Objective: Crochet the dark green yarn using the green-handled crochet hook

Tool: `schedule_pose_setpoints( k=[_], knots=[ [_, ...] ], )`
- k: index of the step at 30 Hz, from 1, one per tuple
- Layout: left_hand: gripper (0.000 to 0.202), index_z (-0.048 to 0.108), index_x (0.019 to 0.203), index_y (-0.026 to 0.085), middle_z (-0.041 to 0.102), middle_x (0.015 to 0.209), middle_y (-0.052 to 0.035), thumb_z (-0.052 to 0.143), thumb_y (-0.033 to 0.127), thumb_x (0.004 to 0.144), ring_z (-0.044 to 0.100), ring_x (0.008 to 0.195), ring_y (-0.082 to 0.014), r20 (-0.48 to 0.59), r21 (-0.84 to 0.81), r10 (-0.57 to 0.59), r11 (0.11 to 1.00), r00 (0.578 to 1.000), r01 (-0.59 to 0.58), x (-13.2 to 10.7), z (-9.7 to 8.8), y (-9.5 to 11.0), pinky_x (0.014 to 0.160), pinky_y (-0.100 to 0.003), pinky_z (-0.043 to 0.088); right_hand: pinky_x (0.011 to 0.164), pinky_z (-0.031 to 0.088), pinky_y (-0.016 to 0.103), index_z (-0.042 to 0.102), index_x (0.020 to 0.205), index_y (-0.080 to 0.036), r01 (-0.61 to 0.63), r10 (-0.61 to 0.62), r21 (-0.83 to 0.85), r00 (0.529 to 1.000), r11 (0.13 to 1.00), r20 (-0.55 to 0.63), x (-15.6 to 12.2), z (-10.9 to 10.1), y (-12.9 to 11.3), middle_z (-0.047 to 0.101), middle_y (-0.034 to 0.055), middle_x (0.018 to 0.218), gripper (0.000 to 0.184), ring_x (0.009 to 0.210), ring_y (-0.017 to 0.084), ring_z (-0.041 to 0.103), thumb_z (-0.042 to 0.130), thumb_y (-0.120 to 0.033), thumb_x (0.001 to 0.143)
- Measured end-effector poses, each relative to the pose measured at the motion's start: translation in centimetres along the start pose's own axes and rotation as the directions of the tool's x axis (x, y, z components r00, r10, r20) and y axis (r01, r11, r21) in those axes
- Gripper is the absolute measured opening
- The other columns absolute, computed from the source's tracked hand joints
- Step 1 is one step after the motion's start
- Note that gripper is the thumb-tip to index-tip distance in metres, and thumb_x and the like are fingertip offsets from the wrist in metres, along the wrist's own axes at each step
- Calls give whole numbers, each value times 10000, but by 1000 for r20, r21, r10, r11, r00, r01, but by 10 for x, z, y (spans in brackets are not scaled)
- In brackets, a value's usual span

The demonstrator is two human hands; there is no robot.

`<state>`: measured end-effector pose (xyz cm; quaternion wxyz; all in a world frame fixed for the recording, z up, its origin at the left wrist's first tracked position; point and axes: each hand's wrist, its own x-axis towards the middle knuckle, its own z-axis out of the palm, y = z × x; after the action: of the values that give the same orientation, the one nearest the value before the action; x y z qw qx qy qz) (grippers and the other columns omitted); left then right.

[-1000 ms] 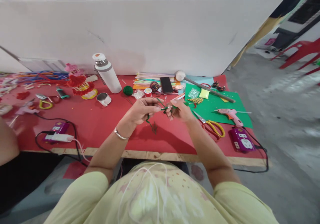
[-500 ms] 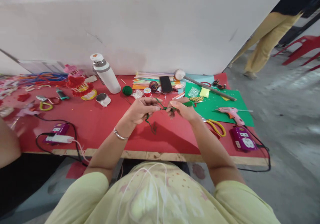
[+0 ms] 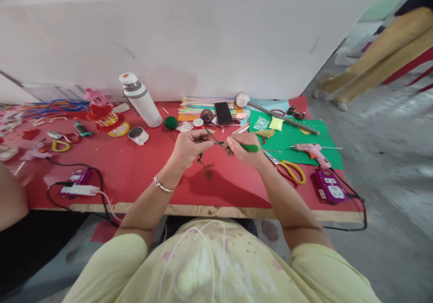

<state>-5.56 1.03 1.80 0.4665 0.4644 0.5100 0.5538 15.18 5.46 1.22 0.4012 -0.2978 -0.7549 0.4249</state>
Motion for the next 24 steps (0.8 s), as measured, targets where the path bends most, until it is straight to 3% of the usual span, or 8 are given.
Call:
schedule_pose_setpoints(
  k=[3,6,8,10,13,18,21,24],
  knots=[
    [375,836,983,138,683,710,9,897,231,625,458,484,-38,-38,13,44,999,998,-44,-1,2,-1,446,-195,336,567,441,260,641,678,-188,197,-212,-235,977,952,-37,-3,4,2,618,19,621,465,564,118,556,509,-426,1054],
    [369,827,956,136,680,710,10,915,244,614,457,484,-36,-74,-54,34,998,997,-38,-1,4,-2,438,-191,328,604,412,277,627,743,-191,367,-432,-505,902,781,-12,-7,14,6,623,23,678,363,605,124,550,501,-304,1064],
    [393,823,967,142,677,709,11,932,247,605,448,470,-29,-35,-168,-33,986,999,27,0,5,-2,429,-187,315,623,419,279,648,839,-189,383,-518,-659,856,648,-12,-10,24,10,668,38,746,255,651,134,590,540,-275,1053],
    [411,824,967,148,651,674,23,952,234,586,425,453,-17,46,-287,-116,950,992,124,0,5,-1,421,-178,298,647,446,272,658,932,-188,348,-568,-739,821,577,-56,-12,33,14,704,56,806,168,710,146,636,575,-280,1046],
    [409,834,952,150,607,628,41,968,199,569,392,440,1,163,-380,-183,895,970,232,0,0,3,422,-160,291,697,512,278,660,1027,-200,383,-619,-719,781,580,-83,-12,37,21,727,73,861,130,782,171,683,599,-313,1045],
    [399,841,963,130,609,589,26,949,155,579,396,434,-3,366,-289,-237,891,900,351,0,-17,15,433,-161,304,758,580,285,661,1099,-214,631,-735,-576,674,520,74,-6,19,21,756,81,959,183,883,187,735,668,-374,1010],
    [401,837,970,117,612,576,15,940,169,586,423,438,-21,379,-192,-274,911,884,364,3,-25,17,427,-170,297,726,571,270,680,1092,-198,662,-712,-570,679,487,180,-3,8,16,762,86,962,195,873,182,740,663,-375,1011],
    [386,835,946,119,586,549,21,938,185,580,452,440,-38,331,-136,-284,929,900,344,7,-28,14,418,-174,289,740,563,273,706,1098,-187,650,-672,-610,699,453,245,-4,2,10,769,95,979,182,884,182,737,636,-340,1031]
  ],
)
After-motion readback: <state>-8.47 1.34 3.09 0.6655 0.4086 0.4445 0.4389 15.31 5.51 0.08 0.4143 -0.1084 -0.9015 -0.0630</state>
